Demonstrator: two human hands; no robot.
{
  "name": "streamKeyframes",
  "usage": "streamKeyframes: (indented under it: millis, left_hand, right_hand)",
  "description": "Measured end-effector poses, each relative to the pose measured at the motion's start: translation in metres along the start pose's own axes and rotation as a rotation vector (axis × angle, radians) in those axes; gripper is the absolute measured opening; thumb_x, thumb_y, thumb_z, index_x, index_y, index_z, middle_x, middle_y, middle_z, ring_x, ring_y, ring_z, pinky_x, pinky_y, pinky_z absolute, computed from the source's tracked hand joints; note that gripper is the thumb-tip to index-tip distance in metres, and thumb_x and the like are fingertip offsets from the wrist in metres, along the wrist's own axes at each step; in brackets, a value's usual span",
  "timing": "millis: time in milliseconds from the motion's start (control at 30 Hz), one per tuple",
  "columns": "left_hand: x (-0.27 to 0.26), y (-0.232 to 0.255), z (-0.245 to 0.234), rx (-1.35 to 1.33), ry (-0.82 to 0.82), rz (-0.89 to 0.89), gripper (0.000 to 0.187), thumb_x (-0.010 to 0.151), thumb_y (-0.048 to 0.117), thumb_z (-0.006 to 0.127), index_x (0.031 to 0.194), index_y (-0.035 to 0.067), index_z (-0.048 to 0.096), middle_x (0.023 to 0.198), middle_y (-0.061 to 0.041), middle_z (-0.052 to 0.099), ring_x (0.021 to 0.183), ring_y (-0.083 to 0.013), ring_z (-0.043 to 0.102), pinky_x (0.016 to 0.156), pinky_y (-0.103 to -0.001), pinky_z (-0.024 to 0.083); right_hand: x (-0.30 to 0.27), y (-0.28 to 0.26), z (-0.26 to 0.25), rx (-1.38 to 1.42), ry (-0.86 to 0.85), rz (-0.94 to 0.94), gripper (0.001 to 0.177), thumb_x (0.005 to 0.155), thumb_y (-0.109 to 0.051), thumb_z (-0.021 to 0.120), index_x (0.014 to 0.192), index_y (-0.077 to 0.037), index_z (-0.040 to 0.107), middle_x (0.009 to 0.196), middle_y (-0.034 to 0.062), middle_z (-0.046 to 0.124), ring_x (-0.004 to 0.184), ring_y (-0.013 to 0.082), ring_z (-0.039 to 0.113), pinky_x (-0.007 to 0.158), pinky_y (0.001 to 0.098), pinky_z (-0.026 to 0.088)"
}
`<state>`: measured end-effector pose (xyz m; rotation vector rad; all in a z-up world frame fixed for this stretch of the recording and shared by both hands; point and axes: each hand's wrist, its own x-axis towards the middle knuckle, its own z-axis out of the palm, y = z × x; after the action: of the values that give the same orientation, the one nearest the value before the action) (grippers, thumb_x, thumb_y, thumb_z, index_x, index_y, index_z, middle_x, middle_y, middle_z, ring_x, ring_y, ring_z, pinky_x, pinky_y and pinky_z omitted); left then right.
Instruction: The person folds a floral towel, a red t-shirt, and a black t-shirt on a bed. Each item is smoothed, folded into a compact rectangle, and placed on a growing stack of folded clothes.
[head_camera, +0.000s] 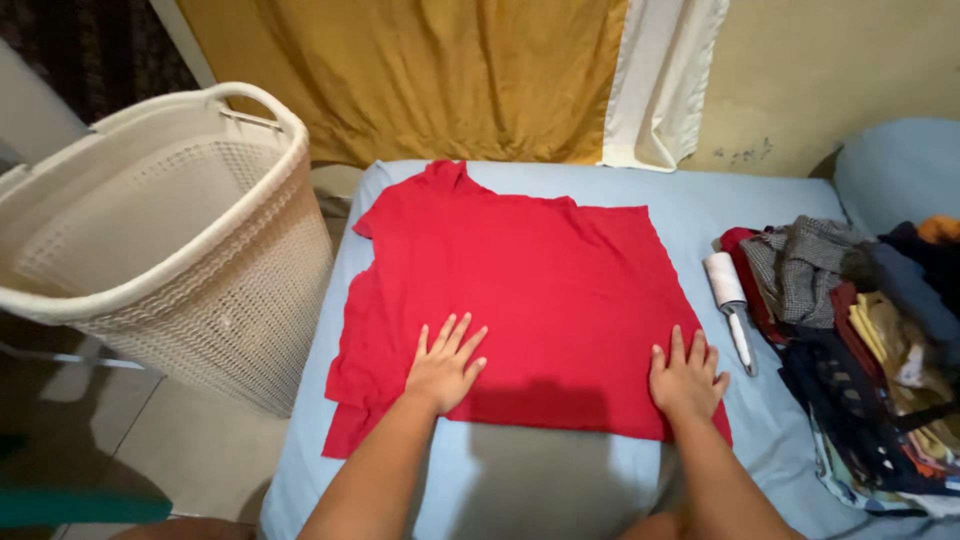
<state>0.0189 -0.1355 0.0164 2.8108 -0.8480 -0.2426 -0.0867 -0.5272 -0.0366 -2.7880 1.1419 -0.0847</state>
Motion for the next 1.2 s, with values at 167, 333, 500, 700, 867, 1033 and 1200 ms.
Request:
streamKeyframes:
  millis: [167, 333, 500, 700, 867, 1033, 1200]
  left_hand:
    - [-0.039, 0.005, 0.0, 0.032, -0.111, -0.068, 0.066, 0.103, 0.059, 0.027, 0.163, 0.035, 0.014, 0.173, 0.001, -0.003, 0.158, -0.0193, -0.006, 0.126, -0.052, -0.005]
    - [-0.074, -0.006, 0.005, -0.01, -0.026, -0.022, 0.066, 0.102, 0.056, 0.035, 0.161, 0.03, 0.023, 0.172, 0.0, 0.008, 0.158, -0.0197, 0.004, 0.126, -0.048, 0.002]
    - [-0.102, -0.021, -0.01, -0.047, 0.202, 0.062, 0.043, 0.097, 0.04, 0.057, 0.132, 0.015, 0.061, 0.147, -0.007, 0.052, 0.139, -0.0274, 0.045, 0.116, -0.044, 0.036]
    - [-0.106, -0.035, -0.039, -0.258, 0.11, -0.167, 0.022, 0.096, 0.032, 0.062, 0.098, 0.013, 0.073, 0.113, -0.009, 0.072, 0.109, -0.0317, 0.067, 0.093, -0.044, 0.054]
    - [-0.102, -0.098, -0.038, -0.062, 0.338, -0.094, 0.02, 0.096, 0.015, 0.06, 0.114, 0.014, 0.068, 0.124, -0.011, 0.065, 0.118, -0.0326, 0.063, 0.093, -0.045, 0.055]
    - [-0.115, -0.151, -0.013, 0.086, 0.172, 0.195, 0.075, 0.068, -0.001, 0.068, 0.14, 0.014, 0.053, 0.145, -0.013, 0.051, 0.131, -0.0376, 0.052, 0.102, -0.045, 0.048]
    - [-0.121, -0.151, -0.01, -0.016, 0.209, 0.098, 0.052, 0.087, 0.003, 0.062, 0.138, 0.016, 0.057, 0.145, -0.008, 0.055, 0.128, -0.0329, 0.056, 0.107, -0.042, 0.046]
  right_hand:
    - [-0.011, -0.002, 0.005, 0.008, -0.151, 0.022, 0.074, 0.098, -0.064, 0.034, 0.163, -0.036, 0.014, 0.173, 0.0049, 0.002, 0.157, 0.0331, 0.005, 0.119, 0.0667, 0.009]
    - [-0.027, -0.006, -0.018, -0.014, -0.237, -0.061, 0.077, 0.097, -0.063, 0.044, 0.163, -0.034, 0.018, 0.172, 0.0057, 0.009, 0.157, 0.0343, 0.011, 0.119, 0.0683, 0.016]
    - [-0.046, -0.006, -0.037, -0.032, -0.196, -0.124, 0.062, 0.096, -0.049, 0.063, 0.151, -0.024, 0.047, 0.161, 0.0102, 0.037, 0.148, 0.0364, 0.037, 0.11, 0.0571, 0.044]
    - [-0.044, -0.005, -0.032, 0.015, -0.189, -0.343, 0.041, 0.096, -0.039, 0.07, 0.129, -0.016, 0.066, 0.134, 0.0149, 0.067, 0.123, 0.0365, 0.066, 0.101, 0.0472, 0.054]
    - [-0.062, -0.022, -0.056, 0.246, -0.456, -0.56, 0.042, 0.076, -0.035, 0.085, 0.11, -0.015, 0.069, 0.119, 0.011, 0.068, 0.114, 0.0297, 0.065, 0.099, 0.0424, 0.056]
    - [-0.103, -0.042, -0.102, -0.177, -0.515, -0.539, 0.071, 0.063, -0.021, 0.088, 0.126, -0.027, 0.055, 0.131, 0.0014, 0.05, 0.133, 0.0242, 0.046, 0.106, 0.0457, 0.048]
    - [-0.103, -0.049, -0.101, -0.317, -0.415, -0.486, 0.087, 0.068, -0.018, 0.087, 0.141, -0.029, 0.041, 0.145, 0.0012, 0.041, 0.141, 0.0272, 0.04, 0.108, 0.0486, 0.046]
